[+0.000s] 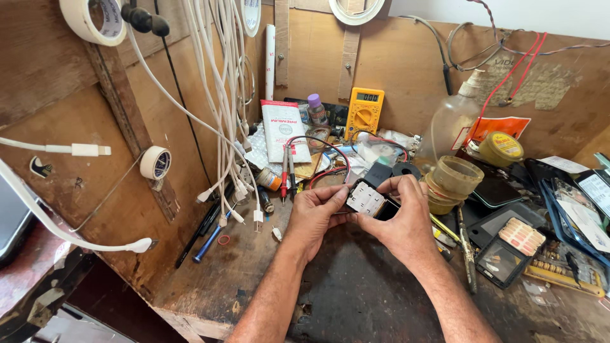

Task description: The person disassembles and repairs a mobile phone by removing the internal components from the chassis, cleaning the screen assembly with a cloth, and reassembling the circuit board and screen into the housing. They then use a soldering iron to work on the internal connections before finalizing the assembly of the device.

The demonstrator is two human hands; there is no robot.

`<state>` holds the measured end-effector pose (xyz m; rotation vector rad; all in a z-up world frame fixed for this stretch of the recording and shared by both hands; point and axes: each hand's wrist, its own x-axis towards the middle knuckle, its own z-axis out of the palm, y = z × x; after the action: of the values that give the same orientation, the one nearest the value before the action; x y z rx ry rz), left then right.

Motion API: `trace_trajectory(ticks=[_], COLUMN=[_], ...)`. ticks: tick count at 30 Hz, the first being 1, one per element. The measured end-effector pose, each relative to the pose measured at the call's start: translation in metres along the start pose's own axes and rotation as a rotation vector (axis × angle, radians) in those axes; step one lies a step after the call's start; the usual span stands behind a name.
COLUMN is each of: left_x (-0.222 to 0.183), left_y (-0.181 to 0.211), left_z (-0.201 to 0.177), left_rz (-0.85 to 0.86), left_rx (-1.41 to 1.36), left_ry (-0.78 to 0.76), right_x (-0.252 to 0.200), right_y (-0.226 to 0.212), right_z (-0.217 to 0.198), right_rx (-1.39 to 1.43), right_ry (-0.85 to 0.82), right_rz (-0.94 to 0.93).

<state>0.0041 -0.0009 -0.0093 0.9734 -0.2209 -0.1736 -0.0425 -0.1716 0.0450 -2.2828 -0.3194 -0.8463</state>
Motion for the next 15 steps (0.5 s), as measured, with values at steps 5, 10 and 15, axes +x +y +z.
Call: trace_trajectory(ticks=[5,10,15], left_x=[-0.001,-0.001,-0.001], left_y=[-0.001,0.000,0.000], left_z=[0.001,0.000,-0.001], left_rz=[0.018,0.021,0.000], left_rx=[-0.002,-0.017,-0.022], left_ry=[-0.003,-0.017,-0.013], right_x=[0.000,-0.003,-0.002], right_y=[-0.001,-0.009,-0.011], right_z=[-0.001,-0.006,-0.005], right_rx=[-0.011,-0.052,-0.075], right_ry=[-0.002,-0.006,0.002], right_rz=[-0.014,-0.074,-0.084])
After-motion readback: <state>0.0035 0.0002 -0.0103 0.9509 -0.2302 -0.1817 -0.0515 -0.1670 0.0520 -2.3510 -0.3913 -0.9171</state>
